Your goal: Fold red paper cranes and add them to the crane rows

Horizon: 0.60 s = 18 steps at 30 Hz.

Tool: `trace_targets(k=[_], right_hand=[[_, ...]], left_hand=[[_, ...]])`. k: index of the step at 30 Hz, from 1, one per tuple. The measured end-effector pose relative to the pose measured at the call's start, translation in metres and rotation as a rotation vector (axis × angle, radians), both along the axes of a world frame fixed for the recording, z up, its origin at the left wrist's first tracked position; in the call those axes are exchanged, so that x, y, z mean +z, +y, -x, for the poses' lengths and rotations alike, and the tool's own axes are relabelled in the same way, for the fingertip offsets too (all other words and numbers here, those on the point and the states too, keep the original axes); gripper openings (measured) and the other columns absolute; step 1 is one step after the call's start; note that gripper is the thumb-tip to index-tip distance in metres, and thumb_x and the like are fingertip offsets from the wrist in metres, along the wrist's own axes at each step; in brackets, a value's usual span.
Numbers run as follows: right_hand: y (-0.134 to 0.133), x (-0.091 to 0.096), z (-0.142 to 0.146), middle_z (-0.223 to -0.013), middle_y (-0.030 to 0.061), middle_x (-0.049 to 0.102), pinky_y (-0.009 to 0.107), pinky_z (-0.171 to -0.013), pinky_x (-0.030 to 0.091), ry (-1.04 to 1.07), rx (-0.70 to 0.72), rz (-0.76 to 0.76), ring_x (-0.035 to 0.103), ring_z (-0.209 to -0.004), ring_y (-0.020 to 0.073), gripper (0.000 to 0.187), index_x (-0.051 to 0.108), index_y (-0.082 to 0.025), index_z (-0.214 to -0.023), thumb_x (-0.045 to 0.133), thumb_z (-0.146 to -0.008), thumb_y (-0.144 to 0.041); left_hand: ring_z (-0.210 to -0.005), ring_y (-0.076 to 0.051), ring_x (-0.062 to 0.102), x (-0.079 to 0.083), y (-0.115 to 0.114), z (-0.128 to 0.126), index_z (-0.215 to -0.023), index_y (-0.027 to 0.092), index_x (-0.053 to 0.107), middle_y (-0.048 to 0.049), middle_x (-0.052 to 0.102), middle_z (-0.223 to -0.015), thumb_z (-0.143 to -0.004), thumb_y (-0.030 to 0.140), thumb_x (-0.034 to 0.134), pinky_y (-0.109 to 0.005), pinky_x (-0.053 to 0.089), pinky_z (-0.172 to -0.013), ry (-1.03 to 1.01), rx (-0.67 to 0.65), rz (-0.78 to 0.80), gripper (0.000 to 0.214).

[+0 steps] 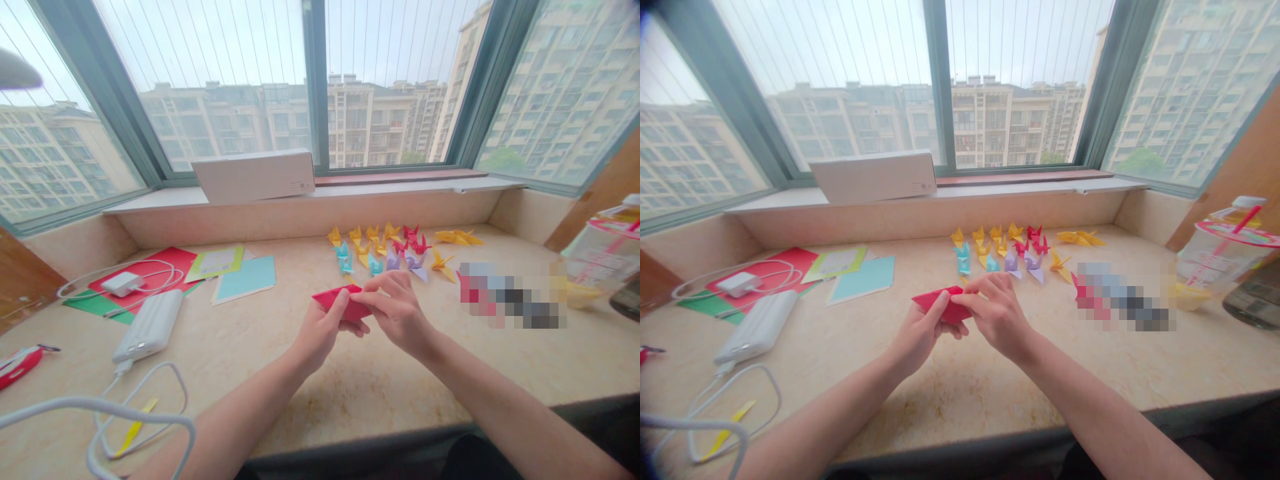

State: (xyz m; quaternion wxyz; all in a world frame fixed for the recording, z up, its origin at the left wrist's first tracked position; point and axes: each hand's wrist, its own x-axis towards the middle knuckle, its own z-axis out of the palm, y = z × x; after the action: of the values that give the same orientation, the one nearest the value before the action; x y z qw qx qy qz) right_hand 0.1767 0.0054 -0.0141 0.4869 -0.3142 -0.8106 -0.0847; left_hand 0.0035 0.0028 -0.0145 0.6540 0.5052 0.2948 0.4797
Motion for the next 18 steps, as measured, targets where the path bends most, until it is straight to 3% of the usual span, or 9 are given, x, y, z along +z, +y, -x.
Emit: trace_targets(k=[18], right_hand=[[0.0048,0.0059,-0.0082,-0.096,0.0036,0.071,0.041,-0.085,0.042,-0.063,0.158,0.054,0.061,-0.093,0.0211,0.029,0.071,-0.029,-0.111,0.056,-0.093,-0.012]], left_hand=[[-0.048,-0.017,0.065,0.0002,-0.0027,-0.002,-0.086,0.008,0.067,-0.0062,0.069,-0.059,-0.088,0.049,0.06,-0.025,0.05,-0.046,-0.003,0.066,-0.007,0.042]])
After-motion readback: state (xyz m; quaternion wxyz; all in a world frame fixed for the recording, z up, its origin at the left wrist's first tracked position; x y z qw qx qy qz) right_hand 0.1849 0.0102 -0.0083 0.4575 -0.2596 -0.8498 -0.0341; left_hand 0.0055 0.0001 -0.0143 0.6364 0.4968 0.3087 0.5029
